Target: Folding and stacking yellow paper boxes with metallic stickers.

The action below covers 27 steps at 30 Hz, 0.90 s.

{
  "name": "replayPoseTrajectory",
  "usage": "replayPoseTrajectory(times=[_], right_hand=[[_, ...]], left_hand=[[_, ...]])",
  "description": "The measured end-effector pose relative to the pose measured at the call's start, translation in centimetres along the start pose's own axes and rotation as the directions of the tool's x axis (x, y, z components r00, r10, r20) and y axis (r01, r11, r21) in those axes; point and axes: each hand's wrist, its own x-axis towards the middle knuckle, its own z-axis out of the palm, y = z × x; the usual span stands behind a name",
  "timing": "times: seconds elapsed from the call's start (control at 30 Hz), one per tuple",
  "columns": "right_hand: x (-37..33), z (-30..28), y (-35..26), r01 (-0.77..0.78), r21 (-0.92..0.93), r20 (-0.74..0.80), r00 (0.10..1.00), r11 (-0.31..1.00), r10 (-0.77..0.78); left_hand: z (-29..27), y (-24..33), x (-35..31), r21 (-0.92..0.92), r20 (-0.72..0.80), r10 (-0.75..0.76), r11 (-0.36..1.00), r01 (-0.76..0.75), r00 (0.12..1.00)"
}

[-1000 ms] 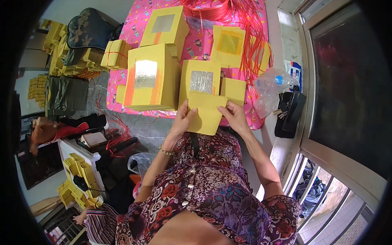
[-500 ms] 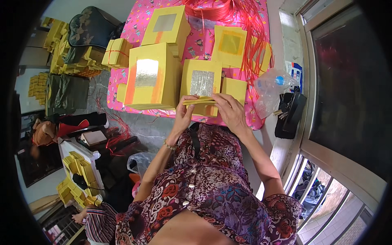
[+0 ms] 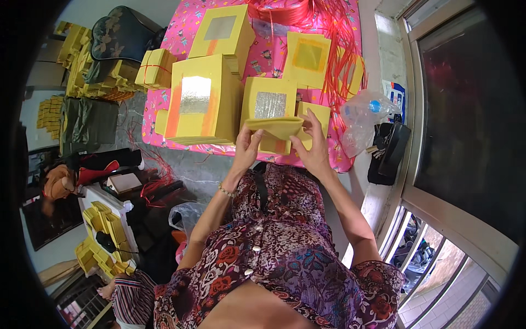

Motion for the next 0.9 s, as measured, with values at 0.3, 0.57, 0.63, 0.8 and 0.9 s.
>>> replayPoseTrajectory(times=[0.3,0.57,0.63,0.8,0.9], right_hand=[[-0.5,-2.5,10.7,-0.290,0.349,-0.143,0.923,0.891,0.356],[-2.5,-3.8,20.0,-0.488,0.093,-0.176,0.850,0.868,0.496],[-2.7,-3.0,21.4,-0.468,0.031,-0.144,0.872,0.883,0.467],[-2.3,-0.9,22.5,-0.482,-0.005,-0.160,0.865,0.876,0.475],[-2.1,-0.5,22.8,-0.498,0.044,-0.189,0.847,0.866,0.496]], left_hand=[[1.7,-1.0,0.3,-0.012,0.080,-0.211,0.977,0.213,0.974],[-0.8,-4.7,-2.4,0.104,0.028,-0.305,0.948,0.301,0.952],[-1.1,-4.7,-2.5,0.096,0.031,-0.327,0.941,0.323,0.944],[-1.5,-4.4,-2.5,0.123,0.015,-0.319,0.941,0.315,0.948],[-1.5,-4.3,-2.5,0.125,0.002,-0.326,0.938,0.323,0.945]])
